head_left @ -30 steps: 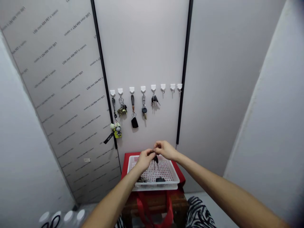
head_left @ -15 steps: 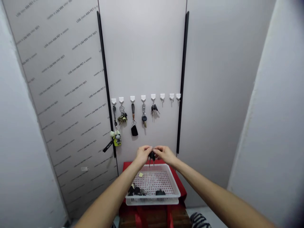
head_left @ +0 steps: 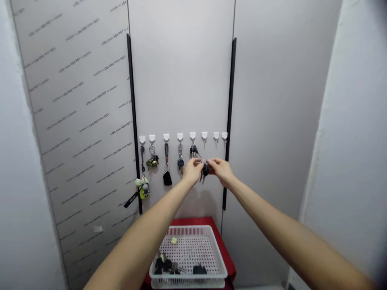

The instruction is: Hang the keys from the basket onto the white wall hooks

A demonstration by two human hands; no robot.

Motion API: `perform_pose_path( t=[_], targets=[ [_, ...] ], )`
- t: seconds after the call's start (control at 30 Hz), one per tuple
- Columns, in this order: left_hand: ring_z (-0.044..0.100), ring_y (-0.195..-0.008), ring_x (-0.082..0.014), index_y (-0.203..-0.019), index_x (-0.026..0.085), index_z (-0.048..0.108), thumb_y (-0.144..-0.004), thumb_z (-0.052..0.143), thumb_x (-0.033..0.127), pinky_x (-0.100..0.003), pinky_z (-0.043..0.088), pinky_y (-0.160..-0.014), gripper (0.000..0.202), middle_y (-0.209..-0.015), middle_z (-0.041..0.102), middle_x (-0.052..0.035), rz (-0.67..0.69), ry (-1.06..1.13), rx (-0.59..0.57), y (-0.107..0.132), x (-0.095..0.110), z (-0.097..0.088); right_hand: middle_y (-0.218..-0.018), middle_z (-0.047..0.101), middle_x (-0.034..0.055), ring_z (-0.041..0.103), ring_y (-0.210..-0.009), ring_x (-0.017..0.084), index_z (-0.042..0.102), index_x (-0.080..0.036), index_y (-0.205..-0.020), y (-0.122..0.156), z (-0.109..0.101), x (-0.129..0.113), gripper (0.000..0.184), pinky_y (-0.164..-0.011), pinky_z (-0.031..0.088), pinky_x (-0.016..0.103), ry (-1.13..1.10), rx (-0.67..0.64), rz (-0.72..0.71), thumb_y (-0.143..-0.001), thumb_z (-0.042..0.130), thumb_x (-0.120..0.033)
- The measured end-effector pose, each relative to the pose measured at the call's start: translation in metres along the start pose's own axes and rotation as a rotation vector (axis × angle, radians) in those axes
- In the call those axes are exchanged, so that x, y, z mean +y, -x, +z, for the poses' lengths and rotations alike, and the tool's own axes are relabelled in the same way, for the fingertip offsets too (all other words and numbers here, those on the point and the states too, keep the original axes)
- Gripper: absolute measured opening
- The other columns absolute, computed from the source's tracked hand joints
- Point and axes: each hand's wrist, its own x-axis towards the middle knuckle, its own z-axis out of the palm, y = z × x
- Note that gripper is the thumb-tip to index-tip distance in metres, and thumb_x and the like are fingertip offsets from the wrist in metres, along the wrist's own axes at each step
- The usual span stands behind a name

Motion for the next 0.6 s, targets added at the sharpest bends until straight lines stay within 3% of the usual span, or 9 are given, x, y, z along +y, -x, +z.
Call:
perform_pose_path(
  t=[0.13,0.27,0.47,0.6],
  targets=[
    [0.05,-0.068,-0.0097,-0.095,0.016,0.045,-0.063,0.044,0.018,-0.021,0.039,-0.062,0.032,-0.087,0.055,-0.005,0.073,-0.07,-0.001,-0.025,0.03,0.006,-0.04,0.043,-0.0057,0.039,-0.034,0.003,0.046,-0.013,-0.053,-0.037,-0.005,-0.03,0.008,-0.035,0.036,0.016,0.064,0.122,-0.082,-0.059,0.048,-0.018],
    [0.05,-0.075,-0.0122,-0.097,0.016,0.045,-0.062,0.044,0.016,-0.024,0.038,-0.066,0.035,-0.091,0.054,-0.0055,0.085,-0.166,-0.016,-0.043,0.043,0.009,-0.041,0.043,-0.0048,0.041,-0.034,0.003,0.045,-0.013,-0.052,-0.062,-0.005,-0.043,0.01,-0.034,0.036,0.015,0.201,0.198,-0.086,-0.061,0.046,-0.017],
    [0.049,-0.079,-0.0135,-0.103,0.015,0.041,-0.063,0.044,0.015,-0.024,0.037,-0.067,0.04,-0.097,0.051,-0.0086,0.017,-0.231,-0.047,-0.054,0.038,0.005,-0.044,0.045,-0.0029,0.043,-0.036,0.005,0.045,-0.013,-0.051,-0.081,0.002,-0.04,0.009,-0.032,0.035,0.015,0.267,0.221,-0.037,-0.059,0.048,-0.015],
    [0.05,-0.073,-0.0111,-0.1,0.016,0.043,-0.062,0.045,0.016,-0.023,0.038,-0.065,0.037,-0.091,0.053,-0.0065,0.033,-0.204,-0.132,-0.045,0.02,0.002,-0.046,0.046,-0.0018,0.042,-0.037,0.005,0.045,-0.013,-0.051,-0.087,0.002,-0.027,0.009,-0.033,0.035,0.016,0.317,0.21,0.008,-0.06,0.047,-0.014]
  ],
)
